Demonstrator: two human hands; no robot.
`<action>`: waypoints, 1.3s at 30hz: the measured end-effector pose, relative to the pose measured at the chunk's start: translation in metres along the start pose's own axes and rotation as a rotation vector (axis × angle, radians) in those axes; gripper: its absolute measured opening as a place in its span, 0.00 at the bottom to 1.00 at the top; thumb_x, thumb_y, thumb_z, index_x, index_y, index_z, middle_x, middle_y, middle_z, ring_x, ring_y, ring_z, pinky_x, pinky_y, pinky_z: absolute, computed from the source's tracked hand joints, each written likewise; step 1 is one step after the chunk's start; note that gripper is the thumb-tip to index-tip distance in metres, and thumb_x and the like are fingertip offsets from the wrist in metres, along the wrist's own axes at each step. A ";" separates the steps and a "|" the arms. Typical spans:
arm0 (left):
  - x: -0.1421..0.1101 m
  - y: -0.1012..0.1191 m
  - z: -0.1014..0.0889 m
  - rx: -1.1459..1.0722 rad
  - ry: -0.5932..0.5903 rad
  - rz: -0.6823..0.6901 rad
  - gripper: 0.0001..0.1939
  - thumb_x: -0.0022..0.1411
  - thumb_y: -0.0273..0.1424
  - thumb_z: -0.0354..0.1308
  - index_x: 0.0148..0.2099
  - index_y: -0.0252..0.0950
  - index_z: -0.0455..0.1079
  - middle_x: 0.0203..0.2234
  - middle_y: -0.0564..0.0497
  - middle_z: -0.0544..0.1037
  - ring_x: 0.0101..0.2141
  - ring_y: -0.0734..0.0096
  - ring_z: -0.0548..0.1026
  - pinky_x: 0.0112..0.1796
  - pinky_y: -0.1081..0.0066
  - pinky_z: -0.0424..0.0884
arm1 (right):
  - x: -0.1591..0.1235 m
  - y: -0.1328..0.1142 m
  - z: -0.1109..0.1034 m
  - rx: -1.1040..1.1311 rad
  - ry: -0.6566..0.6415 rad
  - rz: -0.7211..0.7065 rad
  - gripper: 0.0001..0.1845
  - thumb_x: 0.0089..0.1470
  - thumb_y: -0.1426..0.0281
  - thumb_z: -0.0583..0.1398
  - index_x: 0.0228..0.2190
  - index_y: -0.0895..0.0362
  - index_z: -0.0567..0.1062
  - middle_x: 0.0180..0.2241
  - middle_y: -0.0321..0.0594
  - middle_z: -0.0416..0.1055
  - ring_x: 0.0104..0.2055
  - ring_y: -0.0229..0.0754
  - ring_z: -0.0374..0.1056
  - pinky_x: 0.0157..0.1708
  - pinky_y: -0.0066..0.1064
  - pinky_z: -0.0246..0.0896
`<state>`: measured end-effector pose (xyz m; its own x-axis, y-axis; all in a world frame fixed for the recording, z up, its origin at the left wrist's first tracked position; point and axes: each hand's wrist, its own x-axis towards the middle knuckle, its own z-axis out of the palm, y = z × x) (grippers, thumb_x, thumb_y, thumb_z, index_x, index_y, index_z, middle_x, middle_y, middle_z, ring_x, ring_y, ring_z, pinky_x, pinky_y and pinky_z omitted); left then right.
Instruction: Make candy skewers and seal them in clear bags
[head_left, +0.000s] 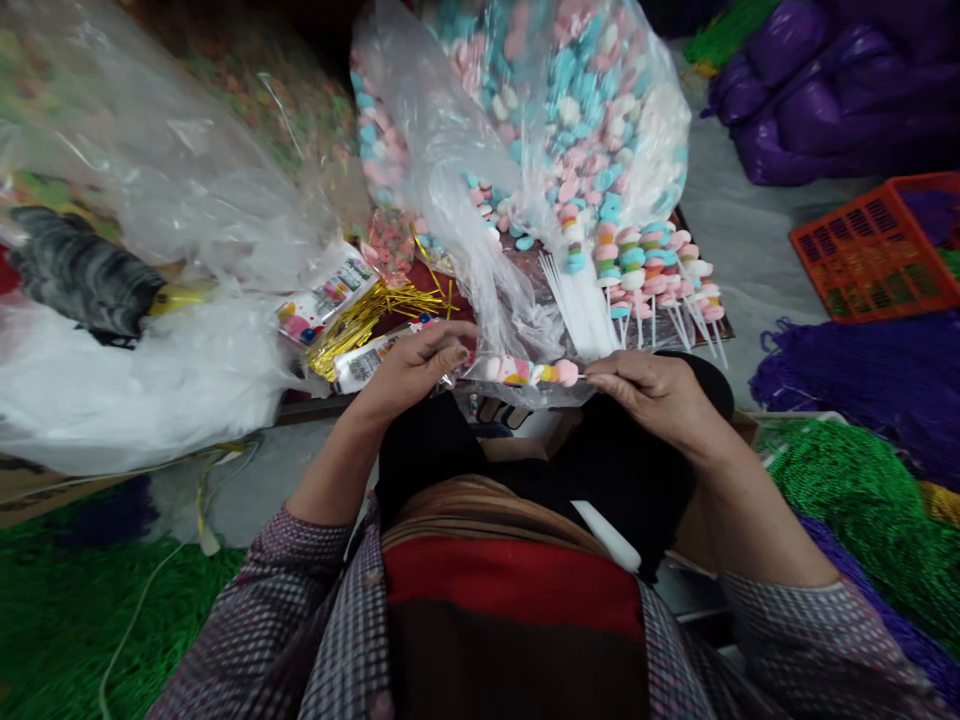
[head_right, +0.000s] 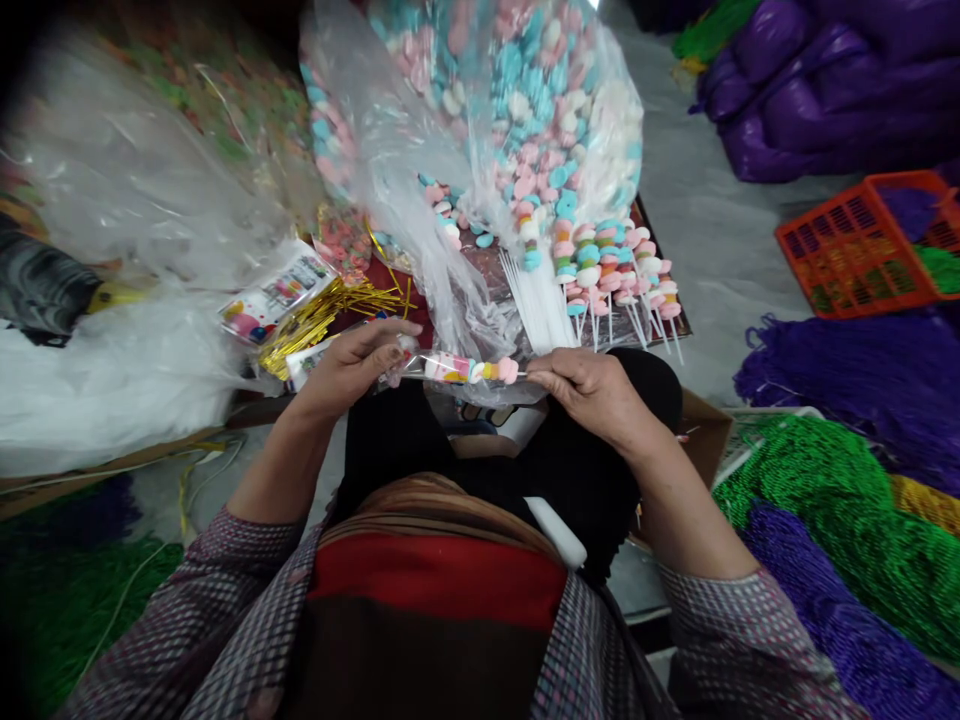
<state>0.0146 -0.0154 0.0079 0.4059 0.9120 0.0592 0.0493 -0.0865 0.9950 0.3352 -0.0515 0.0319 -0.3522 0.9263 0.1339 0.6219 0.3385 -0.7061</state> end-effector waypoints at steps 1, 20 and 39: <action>-0.001 0.003 0.002 -0.156 -0.030 -0.049 0.24 0.62 0.52 0.63 0.51 0.40 0.78 0.23 0.55 0.74 0.21 0.74 0.71 0.28 0.72 0.69 | 0.001 -0.001 0.003 0.020 0.008 0.007 0.22 0.63 0.48 0.59 0.32 0.50 0.82 0.29 0.39 0.80 0.30 0.40 0.75 0.32 0.31 0.68; 0.016 0.026 0.038 -0.748 0.229 -0.123 0.19 0.48 0.43 0.77 0.35 0.36 0.79 0.14 0.62 0.63 0.14 0.86 0.54 0.18 0.77 0.58 | -0.004 -0.014 0.029 0.284 0.243 0.112 0.08 0.59 0.62 0.66 0.35 0.51 0.85 0.30 0.37 0.81 0.31 0.39 0.75 0.33 0.31 0.70; 0.012 -0.009 0.074 -0.643 0.238 -0.053 0.20 0.47 0.45 0.77 0.30 0.37 0.76 0.20 0.57 0.74 0.21 0.81 0.70 0.26 0.75 0.67 | -0.008 -0.018 0.047 0.193 0.274 0.055 0.12 0.65 0.63 0.60 0.35 0.55 0.83 0.28 0.35 0.79 0.28 0.36 0.74 0.30 0.26 0.67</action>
<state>0.0868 -0.0332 -0.0065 0.2027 0.9780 -0.0486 -0.5179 0.1492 0.8423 0.2935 -0.0729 0.0110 -0.1042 0.9612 0.2556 0.4818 0.2736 -0.8325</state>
